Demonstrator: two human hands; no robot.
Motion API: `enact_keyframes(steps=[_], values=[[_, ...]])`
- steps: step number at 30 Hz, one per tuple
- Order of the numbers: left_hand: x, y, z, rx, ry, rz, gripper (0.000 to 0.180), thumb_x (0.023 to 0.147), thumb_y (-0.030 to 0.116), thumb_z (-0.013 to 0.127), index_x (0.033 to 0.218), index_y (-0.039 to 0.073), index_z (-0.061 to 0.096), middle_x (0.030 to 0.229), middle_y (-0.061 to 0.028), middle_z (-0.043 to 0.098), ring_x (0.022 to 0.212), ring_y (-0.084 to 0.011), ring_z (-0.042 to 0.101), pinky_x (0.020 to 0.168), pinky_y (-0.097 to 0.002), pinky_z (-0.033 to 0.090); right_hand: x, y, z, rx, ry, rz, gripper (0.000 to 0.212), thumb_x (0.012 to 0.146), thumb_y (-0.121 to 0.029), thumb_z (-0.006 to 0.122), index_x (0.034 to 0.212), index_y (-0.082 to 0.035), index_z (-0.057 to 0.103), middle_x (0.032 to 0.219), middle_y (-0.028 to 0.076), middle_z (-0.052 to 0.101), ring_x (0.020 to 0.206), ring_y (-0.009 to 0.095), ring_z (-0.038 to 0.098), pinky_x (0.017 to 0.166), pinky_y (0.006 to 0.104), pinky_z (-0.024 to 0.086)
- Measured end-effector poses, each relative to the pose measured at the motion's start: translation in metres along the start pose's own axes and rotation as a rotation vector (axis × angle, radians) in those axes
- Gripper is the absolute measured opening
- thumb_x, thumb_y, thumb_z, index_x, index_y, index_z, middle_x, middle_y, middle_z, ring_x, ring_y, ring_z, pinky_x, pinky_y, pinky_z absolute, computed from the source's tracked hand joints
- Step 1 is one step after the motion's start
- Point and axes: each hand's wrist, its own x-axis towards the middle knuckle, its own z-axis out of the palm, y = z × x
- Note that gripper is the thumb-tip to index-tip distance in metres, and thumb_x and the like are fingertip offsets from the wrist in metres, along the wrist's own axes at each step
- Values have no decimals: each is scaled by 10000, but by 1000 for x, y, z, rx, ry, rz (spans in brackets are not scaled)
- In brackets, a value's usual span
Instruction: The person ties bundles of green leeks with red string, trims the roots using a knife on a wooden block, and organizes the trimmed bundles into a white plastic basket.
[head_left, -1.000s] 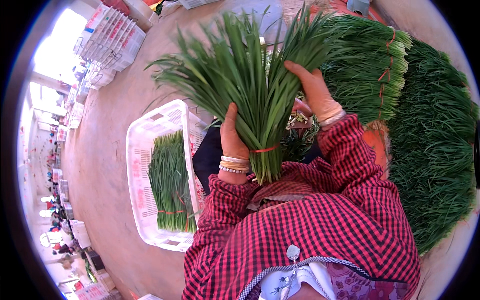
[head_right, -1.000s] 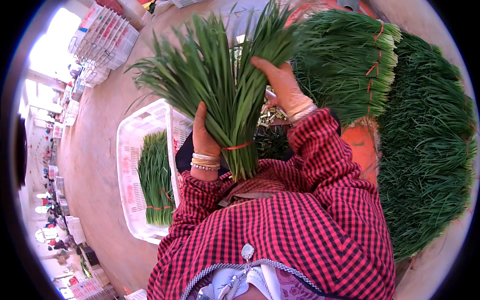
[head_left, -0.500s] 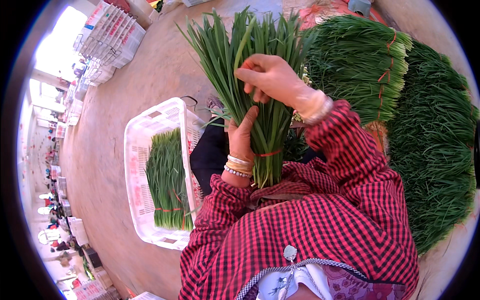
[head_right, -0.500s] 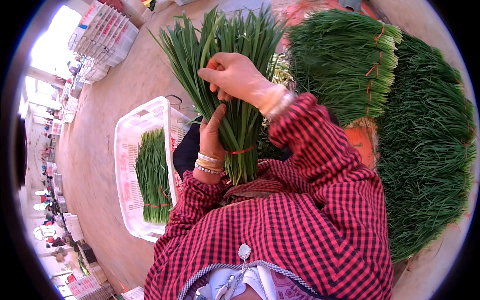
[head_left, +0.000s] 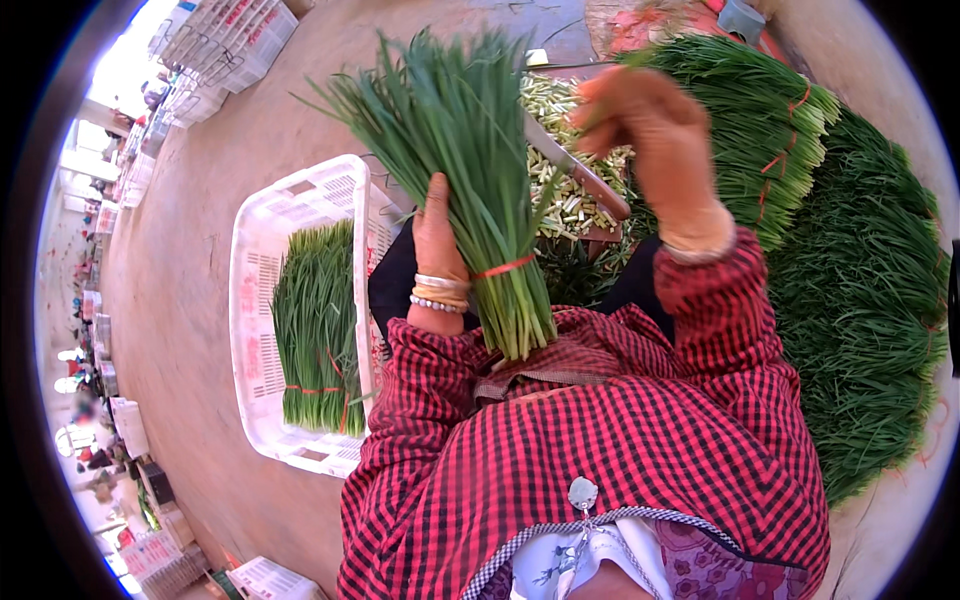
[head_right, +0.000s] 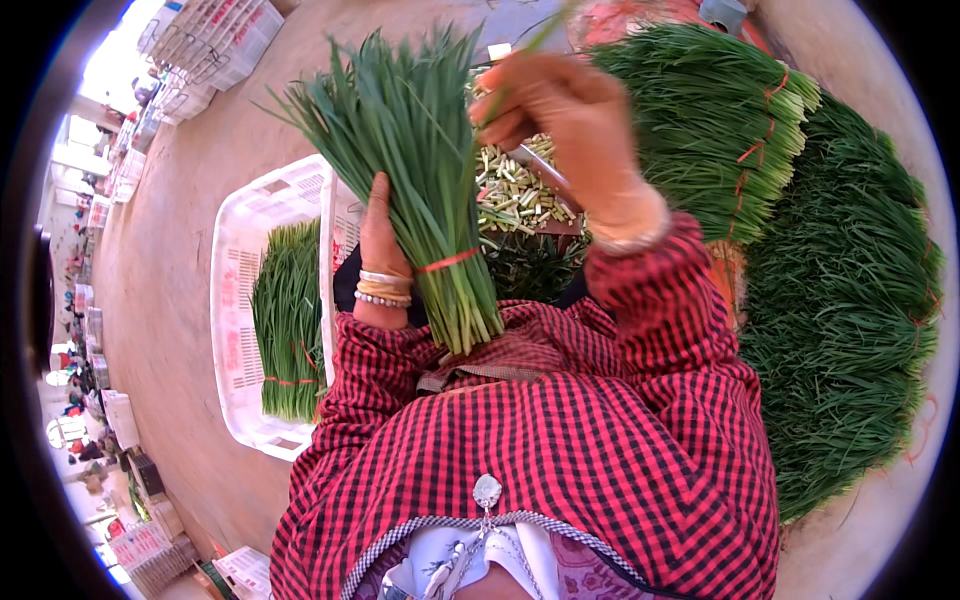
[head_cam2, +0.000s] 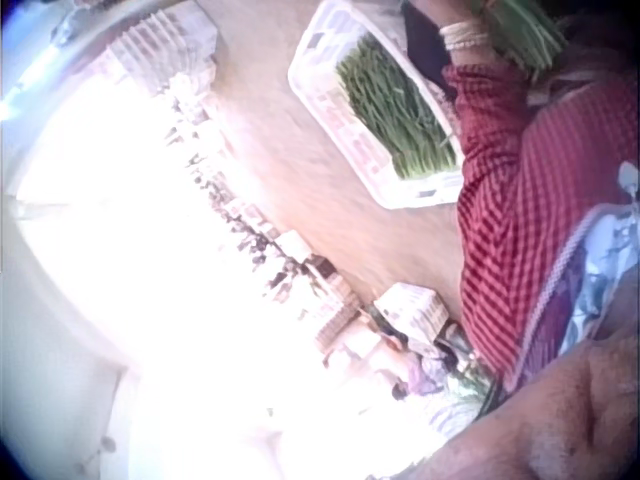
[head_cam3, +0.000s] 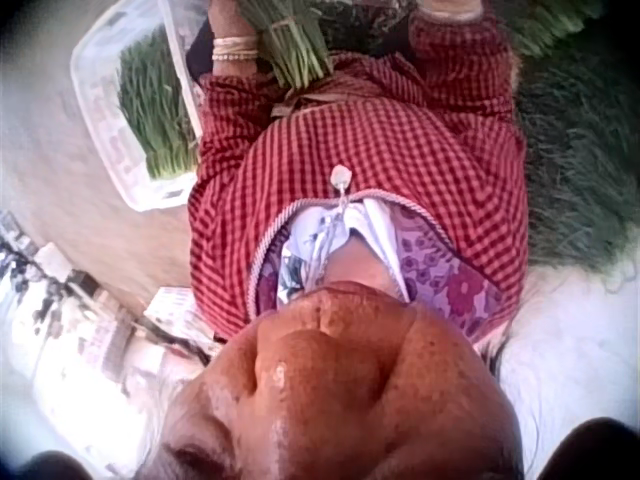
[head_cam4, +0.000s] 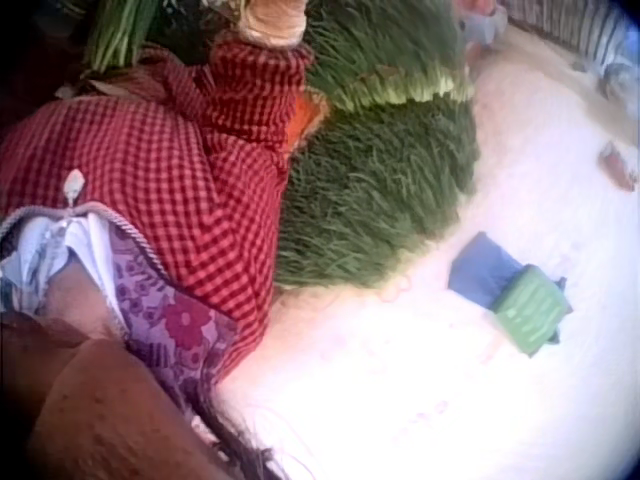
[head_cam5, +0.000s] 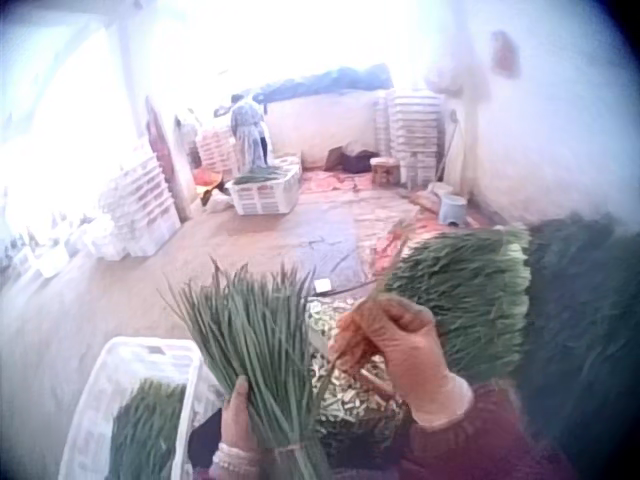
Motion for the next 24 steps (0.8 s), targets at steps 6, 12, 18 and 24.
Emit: enact_keyframes(steps=[6,12,18,24], values=[[11,22,-23,-92,151,154,447,946,294,630,1259,-13,537,1137,-153,657,924,-288,688,781,-423,597,-16,-39,-57,-403,10,194,447,942,-353,641,1235,-15,620,1066,139,699,857,149,680,698,252,534],[3,31,30,324,-60,233,480,935,303,659,1308,29,530,1161,-66,631,1029,-182,616,883,-316,510,-58,74,15,-165,-446,687,1110,764,-420,805,1538,9,134,1472,241,382,1330,310,433,1088,354,363],[1,28,5,551,-68,-90,428,917,335,679,1180,3,618,1114,-67,651,976,-132,613,787,-257,480,-65,111,10,217,-39,553,630,830,-260,771,1328,-1,487,1180,89,626,1060,174,603,923,309,484],[26,-19,-12,255,-214,-271,447,938,395,628,1170,13,627,1076,-80,693,869,-142,675,722,-270,534,-74,100,9,241,-275,607,721,835,-333,763,1397,-22,435,1270,92,585,1158,197,559,1004,333,440]])
